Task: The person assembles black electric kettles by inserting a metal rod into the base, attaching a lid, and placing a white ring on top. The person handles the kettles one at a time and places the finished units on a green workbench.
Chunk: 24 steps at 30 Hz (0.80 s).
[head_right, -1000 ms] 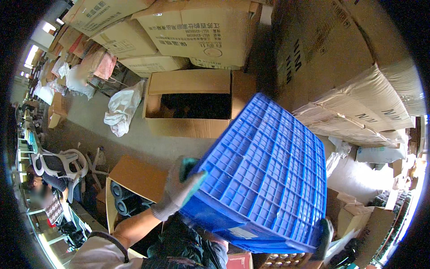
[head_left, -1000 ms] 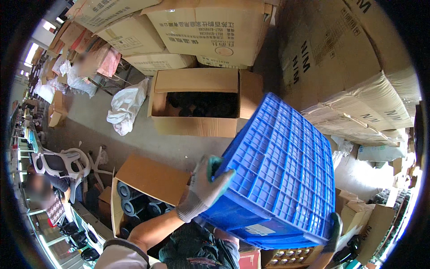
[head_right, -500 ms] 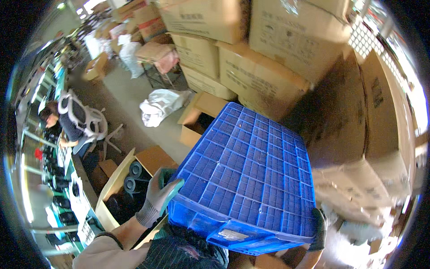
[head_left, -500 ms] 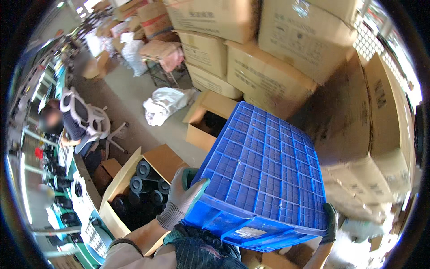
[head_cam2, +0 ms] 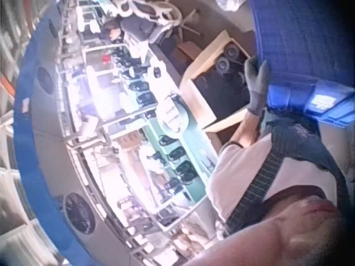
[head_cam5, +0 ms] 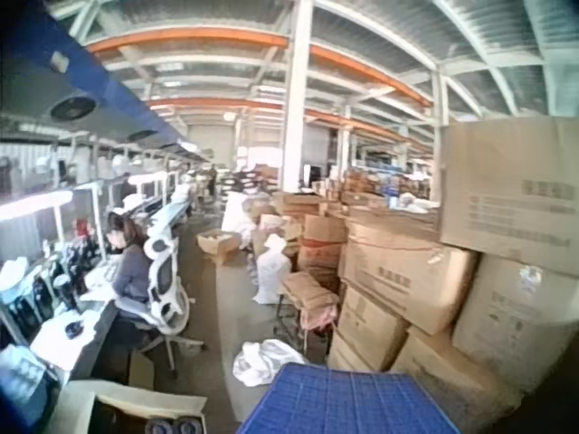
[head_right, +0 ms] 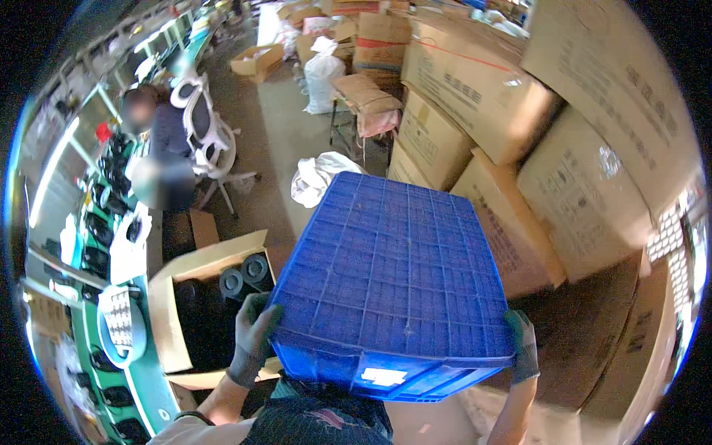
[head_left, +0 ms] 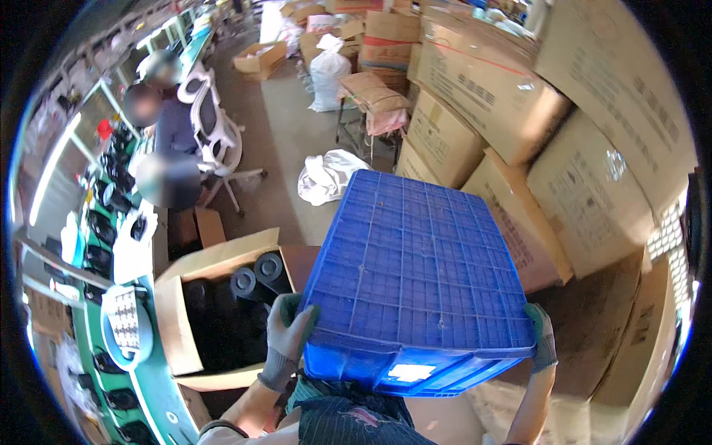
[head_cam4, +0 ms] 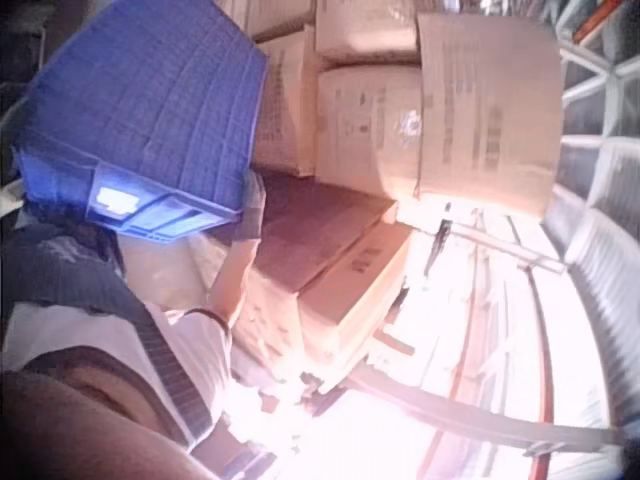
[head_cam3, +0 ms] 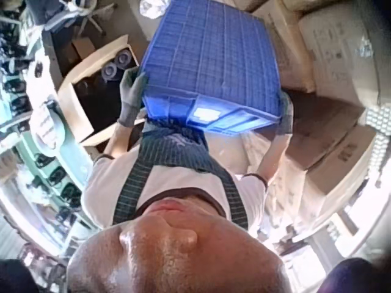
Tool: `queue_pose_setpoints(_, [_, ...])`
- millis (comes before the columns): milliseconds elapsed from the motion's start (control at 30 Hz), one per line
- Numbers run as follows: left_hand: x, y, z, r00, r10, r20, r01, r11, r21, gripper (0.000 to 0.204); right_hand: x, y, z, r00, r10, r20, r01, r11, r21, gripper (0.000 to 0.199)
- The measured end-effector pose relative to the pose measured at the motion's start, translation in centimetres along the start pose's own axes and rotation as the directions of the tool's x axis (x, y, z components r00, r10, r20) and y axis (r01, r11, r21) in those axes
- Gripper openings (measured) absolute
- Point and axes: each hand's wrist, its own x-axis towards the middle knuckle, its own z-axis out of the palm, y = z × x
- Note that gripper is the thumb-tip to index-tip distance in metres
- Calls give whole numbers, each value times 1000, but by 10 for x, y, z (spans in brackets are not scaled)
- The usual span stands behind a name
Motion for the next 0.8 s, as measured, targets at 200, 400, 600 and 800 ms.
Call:
queue_pose_setpoints(200, [-24,20,-16,999,22,-45,-23,999,-33,32,26,-19,-13,995,84,-44,-86,995,-48,33])
queue_pose_setpoints(400, [-23,-1,-22,988,42,-149,-42,999,0,24,50,-65,20,998,59,-28,-62,991,-115,44])
queue_pose_setpoints(600, [10,16,16,952,-15,-306,-14,996,-91,23,137,-148,98,985,52,162,-31,991,-128,35])
queue_pose_setpoints(800, [59,23,-6,905,-31,-424,-43,986,-163,22,237,-163,170,953,-28,301,86,980,-181,29])
